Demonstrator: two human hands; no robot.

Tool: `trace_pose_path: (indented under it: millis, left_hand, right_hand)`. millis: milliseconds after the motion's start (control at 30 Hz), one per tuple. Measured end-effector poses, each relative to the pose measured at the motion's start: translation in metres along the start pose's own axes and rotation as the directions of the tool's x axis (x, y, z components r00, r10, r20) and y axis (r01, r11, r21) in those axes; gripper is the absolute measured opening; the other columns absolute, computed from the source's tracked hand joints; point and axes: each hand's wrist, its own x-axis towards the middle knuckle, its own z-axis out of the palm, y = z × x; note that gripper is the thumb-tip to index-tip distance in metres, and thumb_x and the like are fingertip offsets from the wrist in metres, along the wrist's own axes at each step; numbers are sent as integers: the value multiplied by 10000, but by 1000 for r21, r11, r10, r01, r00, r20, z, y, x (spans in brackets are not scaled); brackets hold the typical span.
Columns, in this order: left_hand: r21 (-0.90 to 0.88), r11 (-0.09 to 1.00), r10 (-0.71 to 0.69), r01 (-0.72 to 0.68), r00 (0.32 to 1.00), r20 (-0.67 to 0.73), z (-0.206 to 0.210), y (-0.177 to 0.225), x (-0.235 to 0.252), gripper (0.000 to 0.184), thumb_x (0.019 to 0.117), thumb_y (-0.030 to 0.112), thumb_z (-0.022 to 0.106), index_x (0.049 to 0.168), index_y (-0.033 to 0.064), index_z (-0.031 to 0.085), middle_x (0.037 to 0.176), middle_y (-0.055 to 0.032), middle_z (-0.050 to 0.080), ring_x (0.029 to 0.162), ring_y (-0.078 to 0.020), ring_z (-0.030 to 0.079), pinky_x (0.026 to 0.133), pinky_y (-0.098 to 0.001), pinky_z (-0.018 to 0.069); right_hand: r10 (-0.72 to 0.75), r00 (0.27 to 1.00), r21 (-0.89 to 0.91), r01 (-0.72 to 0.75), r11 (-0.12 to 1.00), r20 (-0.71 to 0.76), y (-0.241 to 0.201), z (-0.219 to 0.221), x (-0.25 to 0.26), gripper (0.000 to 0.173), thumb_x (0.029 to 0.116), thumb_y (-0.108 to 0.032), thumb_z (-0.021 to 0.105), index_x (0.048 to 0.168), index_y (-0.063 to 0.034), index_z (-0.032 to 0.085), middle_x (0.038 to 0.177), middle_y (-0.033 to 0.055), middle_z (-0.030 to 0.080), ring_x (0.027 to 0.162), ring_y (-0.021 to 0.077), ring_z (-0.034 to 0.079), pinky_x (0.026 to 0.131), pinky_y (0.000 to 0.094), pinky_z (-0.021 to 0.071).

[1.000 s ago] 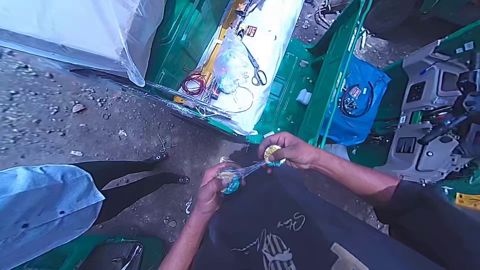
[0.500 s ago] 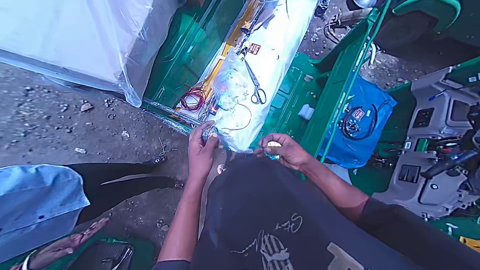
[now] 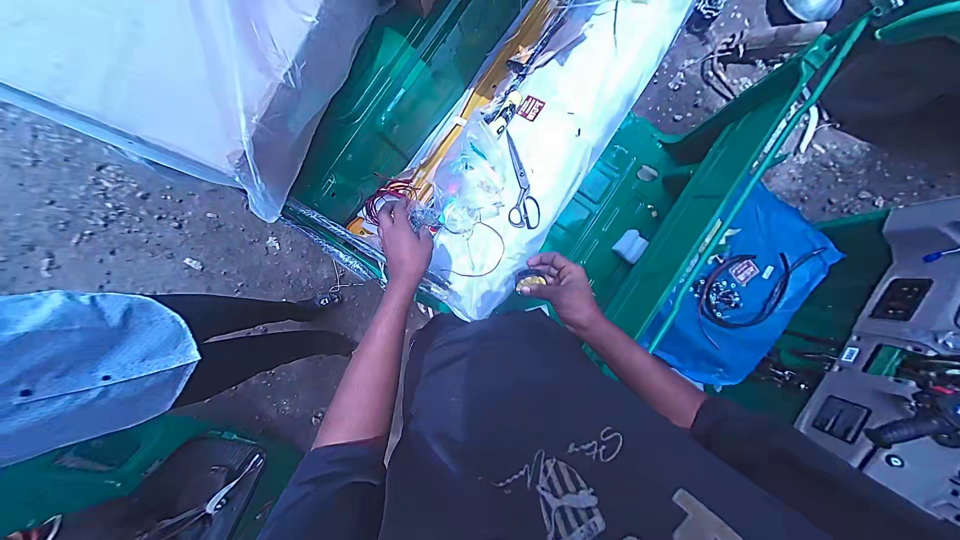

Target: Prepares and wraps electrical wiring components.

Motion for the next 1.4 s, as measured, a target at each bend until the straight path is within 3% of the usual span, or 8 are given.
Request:
trace_pose_path:
  millis: [100, 167, 300, 567, 767, 933, 1133, 1400]
  left_hand:
    - [-406, 910, 35, 90, 956, 291, -18, 45, -64, 364, 1106, 306, 446, 1358, 100, 608, 1206, -82, 704, 990, -195, 729, 852, -409, 626]
    - [-679, 633, 152, 371, 801, 580, -36, 58, -99, 508, 1117, 394, 304, 1419, 60, 541, 1218, -158, 698, 994, -280, 734, 861, -444, 626]
    - [-905, 221, 263, 363, 872, 414, -52, 58, -136, 483, 1063, 303, 559, 1439, 3, 511, 1234, -198, 672, 1087, -283, 694, 999, -470, 565]
    - [-959, 270, 333, -81, 943, 14, -60, 42, -141, 548, 957, 127, 722, 1438, -10, 497, 1344, -178, 628, 1142, -235, 674, 1000, -395, 573]
    - [-948, 291, 390, -126, 921, -3, -67, 42, -146, 549, 871, 70, 807, 1370, 21, 583, 1321, -153, 637, 1136, -248, 671, 1008, -427, 575]
    - [-996, 89, 280, -5, 960, 20, -50, 23, -140, 541, 926, 251, 771, 1395, 54, 586, 1326, -189, 632, 1104, -262, 676, 951, -427, 581]
    - [-1000, 0, 281, 28, 959, 27, -48, 28, -139, 565, 889, 282, 806, 1389, 104, 612, 1354, -160, 631, 1130, -248, 674, 959, -413, 581]
    - [-954, -279, 153, 114, 985, 73, -59, 53, -136, 450, 1001, 265, 660, 1390, 53, 584, 1326, -222, 639, 1153, -319, 679, 948, -457, 587]
  right_hand:
    - [-334, 942, -254, 327, 910, 13, -13, 16, 1, 368, 749, 42, 853, 1079, -59, 725, 1017, 77, 745, 943, 212, 702, 836, 396, 608]
    - [-573, 815, -398, 555, 731, 83, -22, 38, 9, 224, 794, -36, 842, 992, -108, 767, 1015, 24, 719, 986, 167, 673, 852, 362, 600]
    - [-717, 645, -358, 756, 549, 263, -30, 85, 13, 162, 824, -36, 798, 965, -113, 777, 1100, 82, 649, 1064, 165, 636, 879, 320, 594]
    - [-609, 618, -421, 786, 453, 498, -46, 94, 6, 312, 959, -185, 740, 1232, -37, 713, 1228, 146, 643, 1142, 183, 637, 981, 322, 572]
    - [-322, 758, -409, 599, 689, 568, -55, 93, 7, 139, 919, -209, 729, 1003, -102, 701, 1022, 38, 595, 920, 96, 575, 790, 253, 513]
    - [-137, 775, -106, 255, 961, 617, -72, 81, 22, 320, 881, -102, 807, 718, -81, 532, 795, 16, 571, 692, 76, 532, 600, 226, 454]
    - [-390, 736, -271, 602, 751, 553, -71, 85, 23, 312, 832, -151, 864, 1110, -68, 749, 1082, 47, 664, 857, 93, 626, 687, 234, 556]
    - [-728, 462, -253, 887, 387, 506, -64, 87, 19, 10, 886, -69, 782, 889, -71, 792, 952, 64, 715, 963, 164, 646, 856, 307, 549]
